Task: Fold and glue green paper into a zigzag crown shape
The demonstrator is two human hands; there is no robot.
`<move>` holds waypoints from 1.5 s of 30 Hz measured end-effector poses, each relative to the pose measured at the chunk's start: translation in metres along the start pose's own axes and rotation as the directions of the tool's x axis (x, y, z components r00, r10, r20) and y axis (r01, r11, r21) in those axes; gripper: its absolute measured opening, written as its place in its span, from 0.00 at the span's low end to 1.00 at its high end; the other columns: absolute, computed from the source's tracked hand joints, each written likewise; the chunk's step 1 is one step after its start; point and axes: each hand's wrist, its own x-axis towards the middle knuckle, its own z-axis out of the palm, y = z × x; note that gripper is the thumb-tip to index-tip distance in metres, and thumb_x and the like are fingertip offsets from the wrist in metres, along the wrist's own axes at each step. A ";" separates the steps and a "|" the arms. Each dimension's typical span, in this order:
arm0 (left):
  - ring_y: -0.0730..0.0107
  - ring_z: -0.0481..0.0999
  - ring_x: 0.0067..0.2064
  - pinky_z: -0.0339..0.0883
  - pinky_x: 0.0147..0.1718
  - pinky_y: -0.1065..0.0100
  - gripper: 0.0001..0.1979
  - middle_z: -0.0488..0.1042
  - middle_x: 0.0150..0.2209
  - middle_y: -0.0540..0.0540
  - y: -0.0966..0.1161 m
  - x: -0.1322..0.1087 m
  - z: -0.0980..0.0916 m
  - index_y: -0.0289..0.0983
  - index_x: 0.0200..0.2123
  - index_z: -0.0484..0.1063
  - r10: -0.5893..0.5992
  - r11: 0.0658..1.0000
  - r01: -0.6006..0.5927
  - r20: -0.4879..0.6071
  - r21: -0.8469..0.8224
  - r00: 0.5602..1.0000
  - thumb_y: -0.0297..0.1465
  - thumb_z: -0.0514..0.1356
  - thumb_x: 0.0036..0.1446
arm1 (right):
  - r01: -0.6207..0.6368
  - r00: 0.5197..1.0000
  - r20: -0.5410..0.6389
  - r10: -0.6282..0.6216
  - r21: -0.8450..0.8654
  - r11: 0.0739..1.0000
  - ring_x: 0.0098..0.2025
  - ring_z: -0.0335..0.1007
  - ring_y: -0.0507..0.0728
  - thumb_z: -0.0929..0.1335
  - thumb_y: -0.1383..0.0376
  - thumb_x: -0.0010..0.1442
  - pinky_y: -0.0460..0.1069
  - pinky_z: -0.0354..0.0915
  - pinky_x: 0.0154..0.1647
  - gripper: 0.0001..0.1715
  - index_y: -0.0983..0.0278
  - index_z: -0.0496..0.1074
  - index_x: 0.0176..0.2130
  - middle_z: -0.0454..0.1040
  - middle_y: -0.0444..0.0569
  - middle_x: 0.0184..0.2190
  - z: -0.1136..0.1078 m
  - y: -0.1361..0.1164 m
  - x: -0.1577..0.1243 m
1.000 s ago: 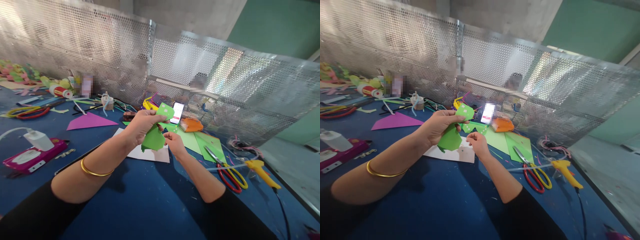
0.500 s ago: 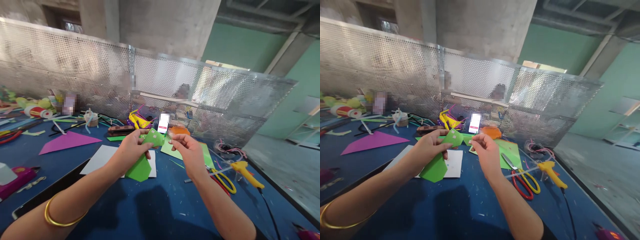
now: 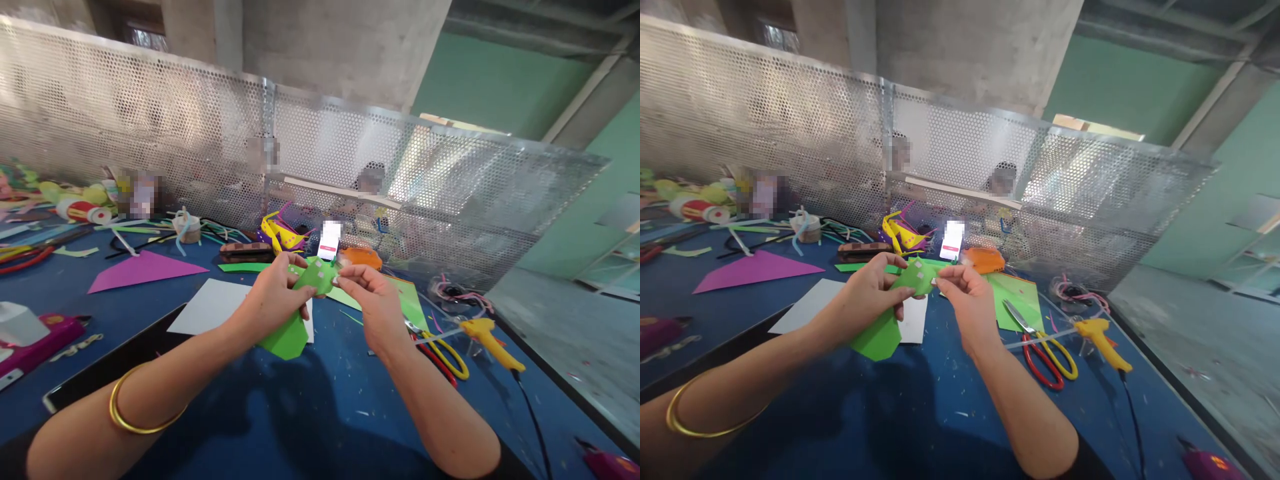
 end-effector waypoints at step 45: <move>0.67 0.68 0.34 0.59 0.37 0.64 0.10 0.67 0.28 0.51 0.004 -0.002 -0.001 0.37 0.22 0.71 0.091 0.970 -0.137 0.223 0.203 0.971 0.37 0.65 0.45 | -0.019 0.999 0.028 0.020 -0.044 0.999 0.30 0.70 0.52 0.72 0.65 0.49 0.49 0.65 0.34 0.12 0.60 0.77 0.37 0.76 0.42 0.25 0.005 -0.009 -0.011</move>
